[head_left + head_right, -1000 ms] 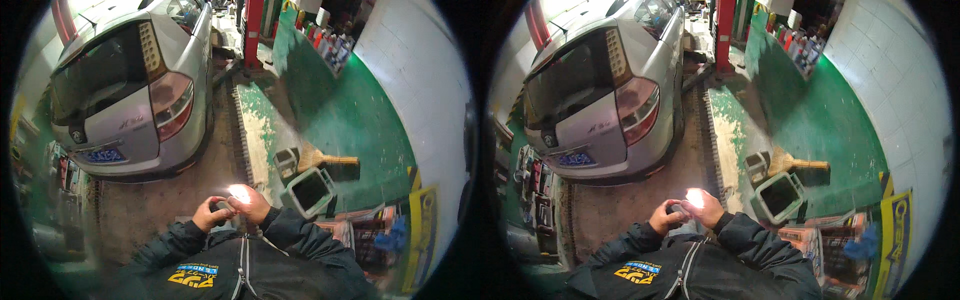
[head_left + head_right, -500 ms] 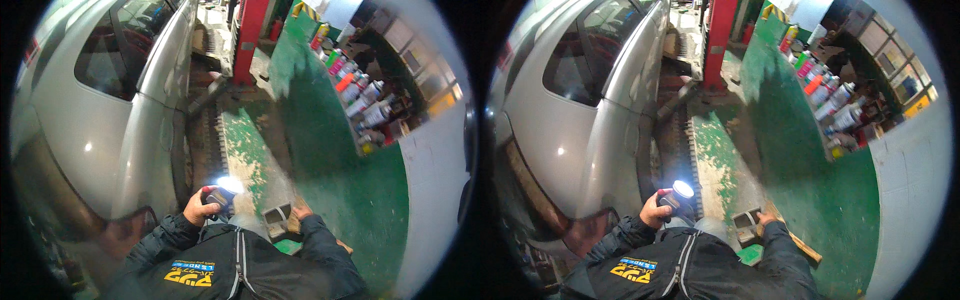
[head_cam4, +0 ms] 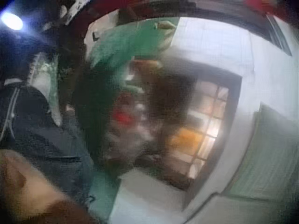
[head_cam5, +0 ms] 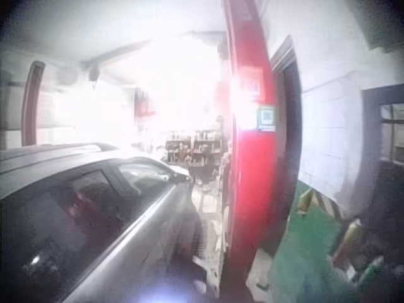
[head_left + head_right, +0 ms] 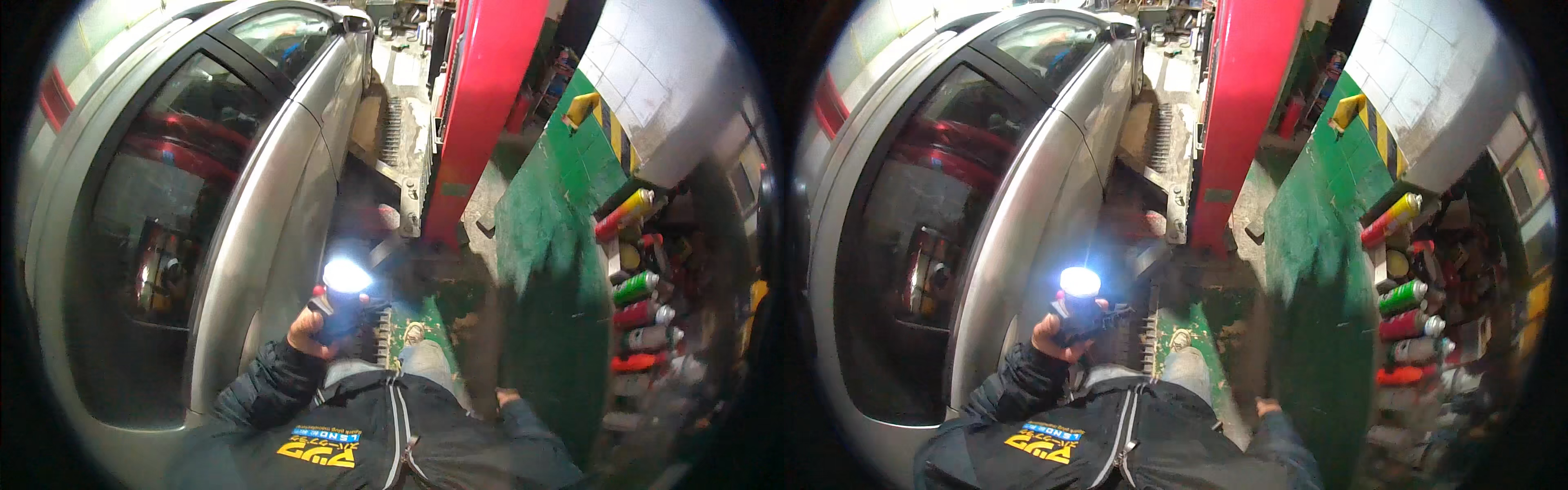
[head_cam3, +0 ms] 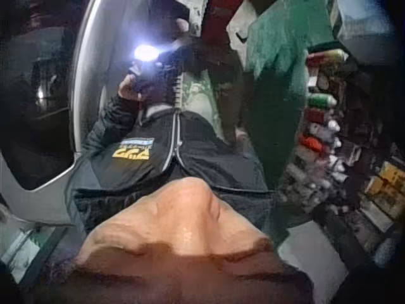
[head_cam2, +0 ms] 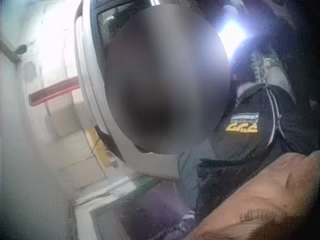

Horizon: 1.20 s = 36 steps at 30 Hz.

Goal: The person retrieves a spark plug socket and ratchet from a tool chest, then walks to a white car with its hood open. They use the ratchet to remove a spark plug, inspect it, and then use a flashlight to examine the engine bay before reinserting the spark plug.

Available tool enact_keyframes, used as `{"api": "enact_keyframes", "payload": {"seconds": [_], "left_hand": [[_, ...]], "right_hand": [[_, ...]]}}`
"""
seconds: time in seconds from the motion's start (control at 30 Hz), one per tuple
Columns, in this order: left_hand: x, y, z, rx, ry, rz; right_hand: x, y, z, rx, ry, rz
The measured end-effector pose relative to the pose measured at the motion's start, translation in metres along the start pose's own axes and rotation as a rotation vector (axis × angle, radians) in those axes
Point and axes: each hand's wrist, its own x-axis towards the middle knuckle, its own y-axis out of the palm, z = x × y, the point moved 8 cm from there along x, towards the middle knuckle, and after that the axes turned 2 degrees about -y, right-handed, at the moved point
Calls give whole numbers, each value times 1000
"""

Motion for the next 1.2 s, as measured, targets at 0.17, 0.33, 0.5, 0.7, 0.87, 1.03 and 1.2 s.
{"api": "enact_keyframes", "payload": {"seconds": [0.17,0.33,0.5,0.7,0.87,1.03,1.2], "left_hand": [[137,27,-93,-112,229,28],[269,-22,-162,-106,249,-30],[455,-115,-223,-103,156,-133],[704,-188,-340,-268,-11,38],[797,-200,-425,-182,-100,-12],[908,-195,-501,-12,-108,-37],[1029,-253,-568,110,-58,-91]], "right_hand": [[291,-457,118,810,-85,-581],[388,-731,273,761,-491,-583],[572,-796,302,780,-498,-575],[910,-779,224,803,16,-202],[990,-843,178,582,142,-141],[1052,-1023,134,487,241,-284],[1182,-1231,44,327,337,-381]]}}
